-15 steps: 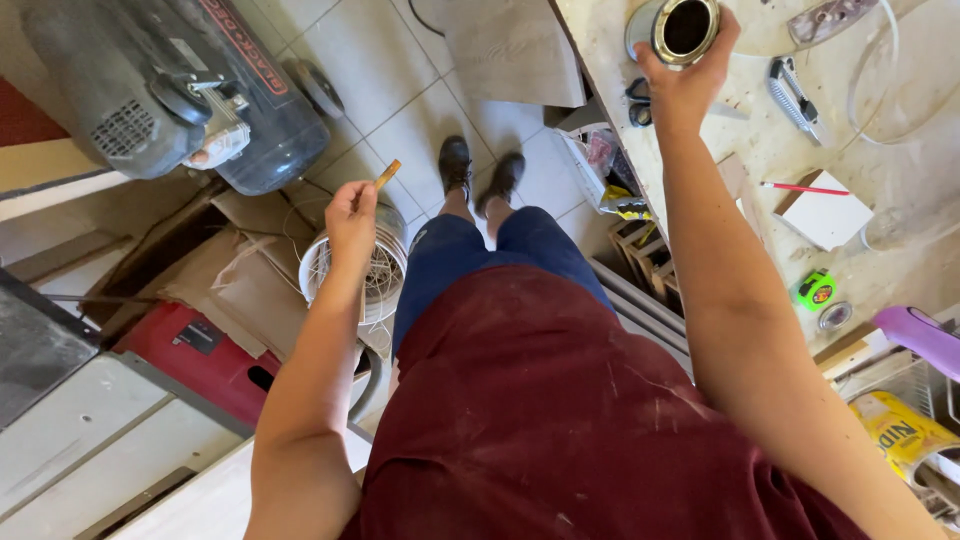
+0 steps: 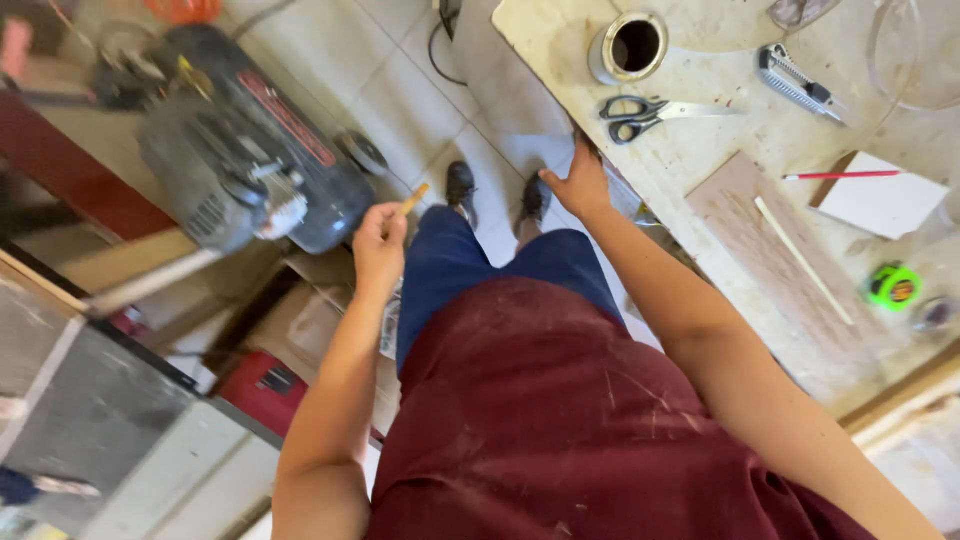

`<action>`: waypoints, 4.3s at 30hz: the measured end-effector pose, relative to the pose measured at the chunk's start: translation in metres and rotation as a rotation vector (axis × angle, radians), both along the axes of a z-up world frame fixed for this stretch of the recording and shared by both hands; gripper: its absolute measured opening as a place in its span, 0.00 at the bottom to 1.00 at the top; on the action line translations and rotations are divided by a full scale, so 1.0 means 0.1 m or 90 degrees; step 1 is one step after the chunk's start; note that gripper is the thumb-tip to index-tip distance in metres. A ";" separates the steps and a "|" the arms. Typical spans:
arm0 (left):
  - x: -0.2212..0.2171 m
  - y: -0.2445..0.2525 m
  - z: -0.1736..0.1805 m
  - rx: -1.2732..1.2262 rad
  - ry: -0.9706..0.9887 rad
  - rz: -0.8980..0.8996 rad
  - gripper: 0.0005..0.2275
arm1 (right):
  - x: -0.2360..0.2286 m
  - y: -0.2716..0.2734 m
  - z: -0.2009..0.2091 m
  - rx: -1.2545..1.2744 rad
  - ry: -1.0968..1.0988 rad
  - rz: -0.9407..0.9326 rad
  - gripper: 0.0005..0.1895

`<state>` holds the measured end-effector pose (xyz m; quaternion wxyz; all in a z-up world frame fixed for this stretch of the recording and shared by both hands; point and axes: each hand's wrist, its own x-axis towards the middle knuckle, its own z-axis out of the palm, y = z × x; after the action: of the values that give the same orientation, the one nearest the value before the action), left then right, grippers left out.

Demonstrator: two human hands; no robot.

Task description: The person applies a dark wood stain to a rectangular wooden board using a small brush. They repeatedly dip the brush into a can of stain and spread it evenly across the surface of the board, working methodically from one end to the other.

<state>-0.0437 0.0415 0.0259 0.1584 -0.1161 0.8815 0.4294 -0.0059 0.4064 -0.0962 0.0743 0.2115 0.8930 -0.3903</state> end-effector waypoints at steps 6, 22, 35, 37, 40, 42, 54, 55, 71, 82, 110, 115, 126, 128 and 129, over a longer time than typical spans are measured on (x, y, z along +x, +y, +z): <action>-0.89 0.36 0.41 -0.054 0.002 -0.226 0.08 | -0.71 -0.06 0.62 0.083 -0.145 0.023 0.44; -3.25 1.87 -1.01 -0.119 -0.027 -0.259 0.33 | -0.90 -0.90 -0.79 0.329 -0.097 -0.128 0.25; -4.09 1.53 -1.85 -0.135 0.166 -0.156 0.29 | -0.58 -0.99 -0.81 0.269 -0.052 -0.150 0.30; -3.88 1.76 -1.16 -0.063 0.168 -0.213 0.21 | -0.60 -0.97 -0.76 0.156 -0.106 -0.200 0.28; -3.48 2.14 -0.20 0.021 0.207 -0.401 0.14 | -0.61 -0.91 -0.80 -0.013 -0.108 -0.277 0.27; -3.15 2.30 0.41 0.021 0.241 -0.531 0.09 | -0.55 -0.96 -0.77 -0.077 -0.063 -0.301 0.27; -2.13 3.49 0.68 -0.063 0.722 -0.996 0.12 | -0.31 -0.84 -0.46 -0.308 -0.022 -0.310 0.30; -2.11 3.55 0.59 -0.087 0.729 -1.004 0.11 | -0.30 -0.81 -0.43 -0.328 -0.028 -0.304 0.29; -2.09 3.56 1.35 -0.025 0.606 -0.949 0.05 | -0.27 -0.76 -0.56 -0.307 0.002 -0.279 0.17; -1.75 3.20 2.80 0.322 0.468 -0.603 0.09 | -0.28 -0.83 -0.59 -0.272 0.060 -0.222 0.28; -2.67 0.98 -0.22 0.448 -0.067 -0.085 0.06 | -0.27 -0.99 -0.74 -0.164 0.145 -0.241 0.20; -2.87 0.73 -1.02 0.498 -0.144 -0.066 0.08 | -0.33 -1.03 -0.63 -0.187 0.173 -0.250 0.20; -3.27 0.70 -1.93 0.412 -0.012 -0.222 0.06 | -0.45 -1.13 -0.65 -0.162 0.183 -0.280 0.19; -3.31 0.69 -1.86 0.297 0.058 -0.240 0.05 | -0.44 -1.14 -0.64 -0.162 0.159 -0.293 0.20; -3.32 0.72 -1.80 0.296 0.057 -0.234 0.05 | -0.43 -1.14 -0.63 -0.163 0.156 -0.288 0.20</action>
<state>-0.3754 0.1131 -0.1542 0.2169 0.1040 0.7718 0.5887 -0.0490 0.2922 -0.1597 -0.0970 0.3456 0.7688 -0.5293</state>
